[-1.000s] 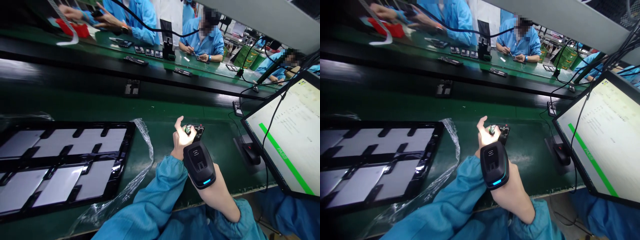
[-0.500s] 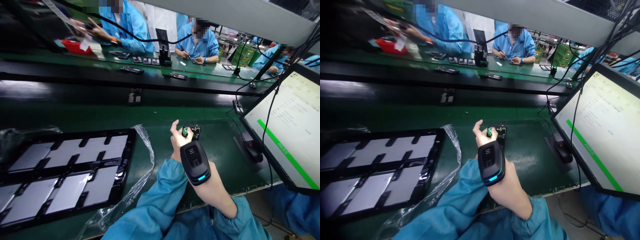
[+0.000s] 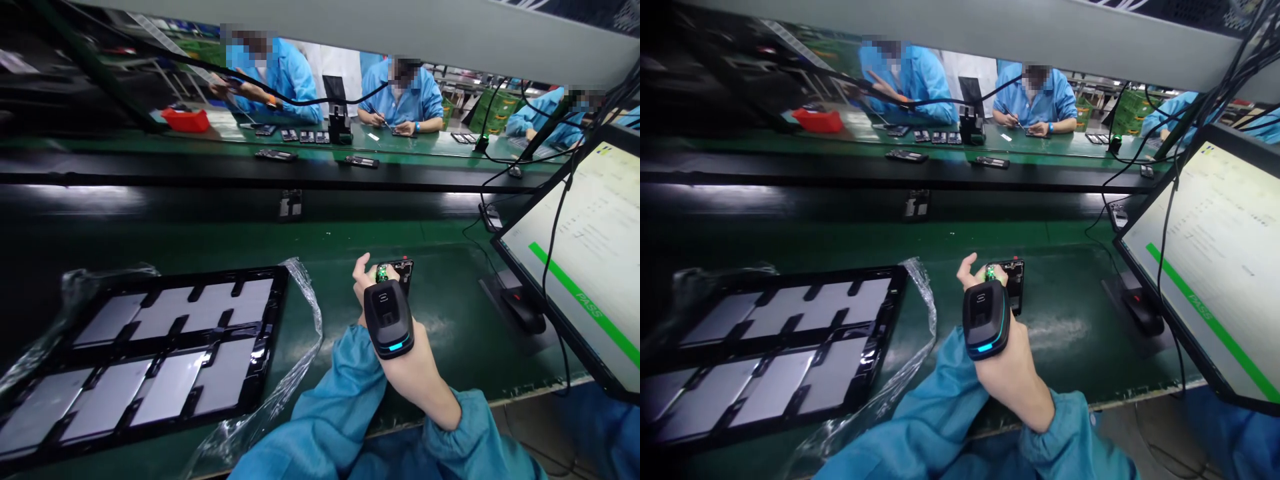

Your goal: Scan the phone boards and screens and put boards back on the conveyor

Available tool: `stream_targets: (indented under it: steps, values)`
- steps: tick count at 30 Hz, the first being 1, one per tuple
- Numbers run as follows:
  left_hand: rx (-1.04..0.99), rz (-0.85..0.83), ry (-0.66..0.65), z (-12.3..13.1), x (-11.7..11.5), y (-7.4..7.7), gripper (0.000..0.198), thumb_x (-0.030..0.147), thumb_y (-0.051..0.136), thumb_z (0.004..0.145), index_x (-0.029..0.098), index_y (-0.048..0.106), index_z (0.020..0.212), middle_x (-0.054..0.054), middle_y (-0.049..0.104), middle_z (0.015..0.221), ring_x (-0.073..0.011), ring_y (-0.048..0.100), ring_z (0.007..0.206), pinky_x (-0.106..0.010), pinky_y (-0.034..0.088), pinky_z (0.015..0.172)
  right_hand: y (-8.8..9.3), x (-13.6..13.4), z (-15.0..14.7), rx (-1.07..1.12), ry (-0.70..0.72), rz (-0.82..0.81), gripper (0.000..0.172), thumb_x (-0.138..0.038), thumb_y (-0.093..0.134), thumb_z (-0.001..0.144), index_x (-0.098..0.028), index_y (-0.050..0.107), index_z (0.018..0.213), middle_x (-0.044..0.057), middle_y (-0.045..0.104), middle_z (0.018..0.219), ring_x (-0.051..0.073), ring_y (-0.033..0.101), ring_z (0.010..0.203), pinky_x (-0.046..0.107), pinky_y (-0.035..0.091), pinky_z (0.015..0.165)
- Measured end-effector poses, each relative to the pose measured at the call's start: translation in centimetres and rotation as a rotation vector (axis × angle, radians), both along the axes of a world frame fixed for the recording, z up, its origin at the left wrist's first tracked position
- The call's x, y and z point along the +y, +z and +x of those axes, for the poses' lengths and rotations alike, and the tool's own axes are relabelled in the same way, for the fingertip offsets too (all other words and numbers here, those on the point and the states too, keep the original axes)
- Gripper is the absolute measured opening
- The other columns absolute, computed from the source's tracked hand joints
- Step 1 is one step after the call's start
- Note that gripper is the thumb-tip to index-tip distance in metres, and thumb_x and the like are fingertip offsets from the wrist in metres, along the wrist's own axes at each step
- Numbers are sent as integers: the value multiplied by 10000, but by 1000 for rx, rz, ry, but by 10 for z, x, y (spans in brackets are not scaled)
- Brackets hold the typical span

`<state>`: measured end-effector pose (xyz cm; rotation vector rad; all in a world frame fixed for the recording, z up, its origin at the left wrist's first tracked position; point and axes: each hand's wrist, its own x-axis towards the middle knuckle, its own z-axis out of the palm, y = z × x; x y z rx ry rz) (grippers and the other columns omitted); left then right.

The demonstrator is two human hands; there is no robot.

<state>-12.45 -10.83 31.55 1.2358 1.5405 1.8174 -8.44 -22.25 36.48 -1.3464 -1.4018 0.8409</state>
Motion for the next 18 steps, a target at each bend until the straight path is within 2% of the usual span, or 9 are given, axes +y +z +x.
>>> stream_targets:
  steps: [3, 8, 13, 18]
  values:
    - [-46, -8, 6, 1, -1, 1, 544, 277, 610, 850, 243, 411, 1356, -14, 723, 827, -142, 679, 657, -244, 503, 617, 1, -4, -4, 36, 36, -21, 111, -208, 681, 788, -214, 630, 887, 57, 743, 896, 205, 692, 803, 306, 560, 732]
    - [-56, -23, -26, -5, 4, 0, 581, 289, 616, 820, 218, 412, 1359, -1, 708, 766, -145, 664, 637, -242, 496, 622, -2, -11, -2, 29, -5, -35, 122, -233, 709, 777, -209, 651, 882, 21, 694, 753, 186, 647, 682, 282, 528, 608]
    - [-9, -11, -22, -10, 7, 3, 585, 297, 584, 812, 200, 423, 1365, 10, 686, 707, -148, 636, 598, -246, 474, 620, -2, -16, 0, 45, -28, -33, 146, -246, 729, 763, -199, 663, 885, 28, 708, 756, 191, 654, 683, 279, 531, 605]
    - [136, -44, -26, -16, 16, 2, 604, 319, 575, 809, 178, 417, 1375, 3, 700, 713, -159, 629, 584, -255, 434, 611, 4, -19, 2, 63, 43, -82, 112, -243, 726, 755, -194, 667, 836, -8, 631, 558, 189, 603, 557, 279, 492, 523]
